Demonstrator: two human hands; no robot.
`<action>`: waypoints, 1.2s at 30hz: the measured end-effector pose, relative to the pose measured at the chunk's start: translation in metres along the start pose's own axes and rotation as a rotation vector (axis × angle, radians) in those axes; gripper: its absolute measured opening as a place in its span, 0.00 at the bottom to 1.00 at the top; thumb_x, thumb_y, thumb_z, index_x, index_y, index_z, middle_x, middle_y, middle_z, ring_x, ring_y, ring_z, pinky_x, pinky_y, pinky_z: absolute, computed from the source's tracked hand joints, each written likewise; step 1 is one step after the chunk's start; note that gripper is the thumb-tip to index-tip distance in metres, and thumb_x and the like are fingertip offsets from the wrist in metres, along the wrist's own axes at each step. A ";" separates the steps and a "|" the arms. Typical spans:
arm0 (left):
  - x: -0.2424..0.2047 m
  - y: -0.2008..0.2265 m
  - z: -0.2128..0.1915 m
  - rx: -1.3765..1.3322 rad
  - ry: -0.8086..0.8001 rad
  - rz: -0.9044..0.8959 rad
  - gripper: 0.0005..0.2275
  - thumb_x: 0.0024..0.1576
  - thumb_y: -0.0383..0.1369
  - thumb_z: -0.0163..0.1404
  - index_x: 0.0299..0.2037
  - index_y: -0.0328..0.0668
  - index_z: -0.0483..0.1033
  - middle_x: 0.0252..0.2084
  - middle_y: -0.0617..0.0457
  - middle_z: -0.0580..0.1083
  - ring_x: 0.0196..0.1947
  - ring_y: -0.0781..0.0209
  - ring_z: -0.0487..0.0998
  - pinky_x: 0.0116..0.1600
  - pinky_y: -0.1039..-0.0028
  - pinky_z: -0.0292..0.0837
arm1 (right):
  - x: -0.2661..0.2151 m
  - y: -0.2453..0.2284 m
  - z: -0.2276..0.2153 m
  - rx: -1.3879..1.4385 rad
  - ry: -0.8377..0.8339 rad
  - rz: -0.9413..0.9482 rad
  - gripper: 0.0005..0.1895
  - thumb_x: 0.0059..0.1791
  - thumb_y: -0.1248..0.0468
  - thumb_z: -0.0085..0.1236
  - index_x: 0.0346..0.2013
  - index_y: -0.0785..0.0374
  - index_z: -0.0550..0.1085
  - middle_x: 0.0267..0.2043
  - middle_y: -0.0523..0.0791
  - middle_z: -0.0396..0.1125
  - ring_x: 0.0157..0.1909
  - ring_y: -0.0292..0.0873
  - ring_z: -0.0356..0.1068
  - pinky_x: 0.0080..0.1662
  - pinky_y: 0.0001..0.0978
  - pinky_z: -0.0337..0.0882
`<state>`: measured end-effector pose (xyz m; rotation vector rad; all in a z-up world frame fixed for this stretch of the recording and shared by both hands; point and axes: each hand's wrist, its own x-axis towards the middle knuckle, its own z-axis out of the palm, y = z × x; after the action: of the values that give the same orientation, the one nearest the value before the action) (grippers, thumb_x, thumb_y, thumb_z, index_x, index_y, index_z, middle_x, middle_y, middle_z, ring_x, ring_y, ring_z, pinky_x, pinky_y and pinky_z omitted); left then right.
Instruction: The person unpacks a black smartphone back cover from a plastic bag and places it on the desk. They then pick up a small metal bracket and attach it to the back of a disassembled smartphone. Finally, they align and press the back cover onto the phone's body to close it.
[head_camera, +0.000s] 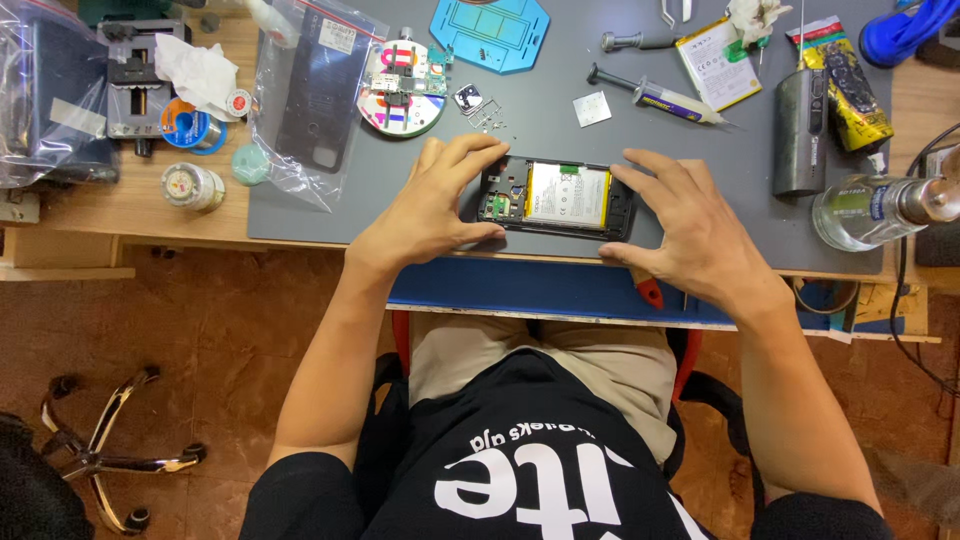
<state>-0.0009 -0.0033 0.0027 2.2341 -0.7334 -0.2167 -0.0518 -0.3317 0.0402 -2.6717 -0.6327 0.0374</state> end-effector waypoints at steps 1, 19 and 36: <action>0.001 -0.002 0.002 0.000 -0.002 0.001 0.40 0.46 0.39 0.72 0.70 0.51 0.67 0.67 0.56 0.66 0.52 0.51 0.62 0.59 0.62 0.60 | 0.000 0.003 0.002 0.001 0.000 0.002 0.41 0.45 0.49 0.71 0.70 0.56 0.70 0.69 0.48 0.62 0.63 0.53 0.62 0.59 0.46 0.68; 0.004 0.008 0.001 0.050 0.005 -0.003 0.38 0.47 0.40 0.71 0.70 0.52 0.68 0.67 0.55 0.66 0.54 0.51 0.63 0.59 0.63 0.60 | 0.006 0.025 0.025 0.005 0.144 -0.116 0.33 0.51 0.47 0.66 0.69 0.55 0.72 0.69 0.42 0.68 0.68 0.48 0.64 0.62 0.43 0.65; 0.037 0.007 0.047 0.200 0.165 0.286 0.34 0.51 0.47 0.70 0.65 0.46 0.72 0.58 0.53 0.72 0.60 0.51 0.66 0.68 0.57 0.57 | 0.017 0.021 0.031 0.113 0.223 -0.234 0.33 0.49 0.51 0.71 0.64 0.64 0.74 0.64 0.49 0.71 0.68 0.53 0.67 0.72 0.47 0.60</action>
<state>0.0089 -0.0569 -0.0229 2.2655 -1.0074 0.1872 -0.0309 -0.3304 0.0049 -2.4314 -0.8370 -0.2766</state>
